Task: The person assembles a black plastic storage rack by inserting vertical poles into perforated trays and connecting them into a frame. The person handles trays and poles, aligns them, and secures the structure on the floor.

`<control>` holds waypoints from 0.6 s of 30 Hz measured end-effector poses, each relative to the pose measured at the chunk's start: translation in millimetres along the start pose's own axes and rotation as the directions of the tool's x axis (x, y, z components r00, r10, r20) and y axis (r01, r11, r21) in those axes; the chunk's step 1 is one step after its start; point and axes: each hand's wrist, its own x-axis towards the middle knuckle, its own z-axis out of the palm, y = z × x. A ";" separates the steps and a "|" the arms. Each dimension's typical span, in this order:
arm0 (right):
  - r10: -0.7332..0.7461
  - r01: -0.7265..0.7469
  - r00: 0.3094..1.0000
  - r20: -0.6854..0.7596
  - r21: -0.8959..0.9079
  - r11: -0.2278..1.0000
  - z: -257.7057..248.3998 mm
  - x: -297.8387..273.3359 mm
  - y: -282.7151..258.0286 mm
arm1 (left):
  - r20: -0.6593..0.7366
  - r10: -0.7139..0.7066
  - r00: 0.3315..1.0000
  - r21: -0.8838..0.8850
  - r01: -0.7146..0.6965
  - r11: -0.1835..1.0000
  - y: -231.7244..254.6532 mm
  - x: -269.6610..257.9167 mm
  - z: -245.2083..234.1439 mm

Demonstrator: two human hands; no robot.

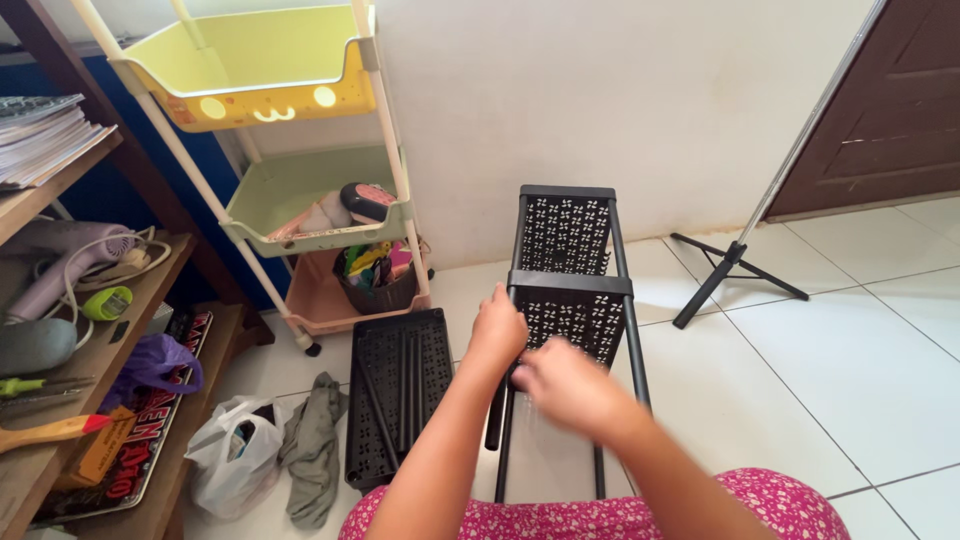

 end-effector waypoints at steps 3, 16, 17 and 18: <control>0.332 -0.335 0.942 -0.050 -0.133 0.933 -21.9 34.3 36.0 | 0.051 -0.132 0.990 0.042 0.130 0.991 29.2 11.2 -2.3; 0.444 -0.482 0.876 -0.188 -0.302 0.823 14.8 92.2 132.8 | -0.036 -0.310 0.950 0.310 0.305 0.900 57.4 11.4 23.6; 0.425 -0.472 0.881 -0.210 -0.315 0.823 14.8 94.6 131.1 | -0.030 -0.355 0.934 0.319 0.345 0.883 62.3 14.7 24.4; 0.406 -0.468 0.881 -0.243 -0.317 0.825 15.2 95.6 129.1 | -0.025 -0.399 0.917 0.327 0.384 0.863 67.8 16.9 26.1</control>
